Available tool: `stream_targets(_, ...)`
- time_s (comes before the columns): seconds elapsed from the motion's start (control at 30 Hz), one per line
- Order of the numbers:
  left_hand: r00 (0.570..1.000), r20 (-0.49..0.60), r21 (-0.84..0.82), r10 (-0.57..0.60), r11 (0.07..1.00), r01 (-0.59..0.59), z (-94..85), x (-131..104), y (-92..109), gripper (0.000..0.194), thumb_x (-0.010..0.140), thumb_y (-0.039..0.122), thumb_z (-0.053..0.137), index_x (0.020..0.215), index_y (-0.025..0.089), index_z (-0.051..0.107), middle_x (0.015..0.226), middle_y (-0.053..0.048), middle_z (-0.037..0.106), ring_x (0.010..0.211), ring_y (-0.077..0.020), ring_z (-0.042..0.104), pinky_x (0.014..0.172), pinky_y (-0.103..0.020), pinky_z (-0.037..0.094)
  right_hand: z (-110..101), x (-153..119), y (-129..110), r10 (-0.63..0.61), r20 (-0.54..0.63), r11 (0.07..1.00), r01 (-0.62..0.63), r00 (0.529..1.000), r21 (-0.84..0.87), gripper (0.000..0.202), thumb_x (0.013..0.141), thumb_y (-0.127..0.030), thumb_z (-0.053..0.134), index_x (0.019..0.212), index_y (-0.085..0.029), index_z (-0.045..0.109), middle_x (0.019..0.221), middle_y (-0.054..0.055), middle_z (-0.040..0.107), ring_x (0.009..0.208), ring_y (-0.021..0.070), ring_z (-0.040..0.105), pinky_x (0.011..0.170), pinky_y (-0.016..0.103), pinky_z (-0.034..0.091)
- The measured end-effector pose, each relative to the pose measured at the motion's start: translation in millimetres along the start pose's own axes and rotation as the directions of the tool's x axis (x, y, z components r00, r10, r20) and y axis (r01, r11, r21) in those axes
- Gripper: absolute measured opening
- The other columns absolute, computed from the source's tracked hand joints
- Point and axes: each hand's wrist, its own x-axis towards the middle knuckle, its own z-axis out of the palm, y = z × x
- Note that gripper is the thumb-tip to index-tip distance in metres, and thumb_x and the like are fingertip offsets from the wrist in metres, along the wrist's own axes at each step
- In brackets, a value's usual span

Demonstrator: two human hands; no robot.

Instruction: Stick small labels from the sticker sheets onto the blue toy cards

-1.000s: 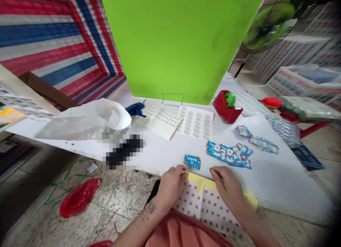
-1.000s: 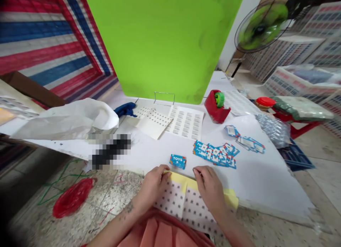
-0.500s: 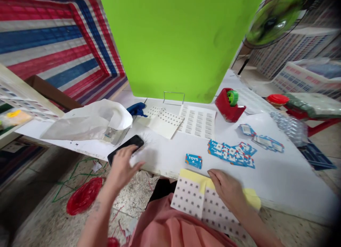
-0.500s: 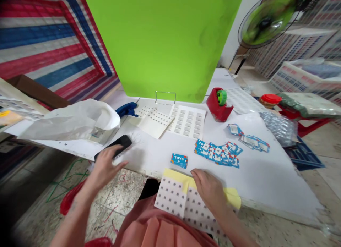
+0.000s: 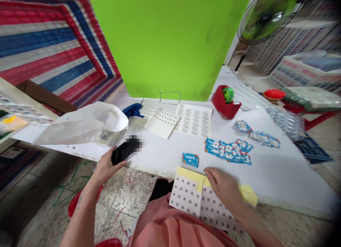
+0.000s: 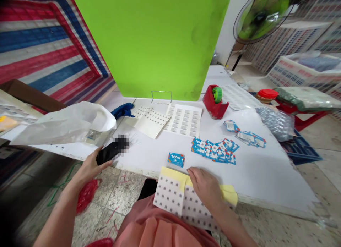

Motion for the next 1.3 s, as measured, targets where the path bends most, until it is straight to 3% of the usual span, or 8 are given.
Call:
stream_targets(0.17,0.998,0.033,0.064,-0.06,0.996,0.057,-2.1,11,11,0.078,0.073,0.051,0.057,0.138,0.014,0.033,0.126,-0.014,0.053,0.116,-0.0319,0.05,0.093,-0.041,0.041,1,-1,0,0.016,0.01,1.0,-0.016,1.0,0.021,0.027,0.096,-0.03,0.039,0.087,-0.016,0.06,0.076,0.005,0.068,0.066,0.0158,0.063,0.063,0.026,0.043)
stream_targets(0.5,0.992,0.047,0.128,-0.118,0.986,0.111,-5.5,15,27,0.076,0.074,0.053,0.055,0.137,0.018,0.034,0.121,-0.014,0.057,0.113,-0.0334,0.052,0.087,-0.042,0.042,0,-1,0,0.03,0.005,0.996,-0.03,1.0,0.08,0.024,0.095,-0.029,0.041,0.087,-0.016,0.06,0.076,0.005,0.068,0.068,0.0158,0.063,0.065,0.027,0.044)
stream_targets(0.83,0.991,0.039,0.074,-0.132,0.989,0.128,-0.8,19,25,0.076,0.073,0.057,0.053,0.133,0.014,0.037,0.123,-0.015,0.056,0.115,-0.0325,0.05,0.091,-0.042,0.041,-5,2,-3,0.04,0.024,0.995,-0.042,0.999,0.086,0.027,0.095,-0.029,0.039,0.085,-0.017,0.061,0.073,0.005,0.067,0.067,0.0161,0.063,0.064,0.027,0.045)
stream_targets(1.03,0.994,0.052,0.1,-0.094,0.991,0.089,-6.9,15,14,0.088,0.069,0.064,0.054,0.137,0.012,0.033,0.129,-0.017,0.05,0.119,-0.0335,0.046,0.094,-0.043,0.04,-8,4,0,0.092,0.032,0.979,-0.096,0.995,0.177,0.026,0.095,-0.029,0.038,0.088,-0.019,0.06,0.078,0.004,0.069,0.065,0.0149,0.064,0.062,0.026,0.047)
stream_targets(1.1,0.997,0.0,0.146,-0.082,0.986,0.081,-11.2,8,11,0.077,0.074,0.061,0.051,0.134,0.015,0.039,0.13,-0.014,0.05,0.119,-0.0331,0.045,0.096,-0.044,0.039,-8,4,1,0.096,0.044,0.975,-0.103,0.994,0.196,0.025,0.095,-0.028,0.038,0.088,-0.02,0.06,0.079,0.004,0.07,0.065,0.0149,0.064,0.061,0.026,0.047)
stream_targets(1.2,0.981,-0.167,0.283,-0.102,0.948,0.146,-13.1,-13,17,0.053,0.084,0.054,0.042,0.124,0.021,0.053,0.132,-0.011,0.049,0.12,-0.0333,0.042,0.099,-0.05,0.033,-5,1,2,0.093,0.037,0.974,-0.098,0.995,0.202,0.024,0.095,-0.028,0.038,0.088,-0.019,0.06,0.081,0.004,0.07,0.068,0.0156,0.065,0.062,0.026,0.047)
stream_targets(1.3,0.952,-0.296,0.432,-0.082,0.877,0.21,-5.5,-37,34,0.05,0.086,0.052,0.041,0.119,0.018,0.057,0.137,-0.014,0.043,0.127,-0.0349,0.032,0.102,-0.055,0.023,-2,-1,3,0.082,0.008,0.975,-0.082,0.997,0.205,0.023,0.094,-0.027,0.04,0.089,-0.019,0.06,0.082,0.005,0.07,0.07,0.016,0.065,0.064,0.027,0.047)
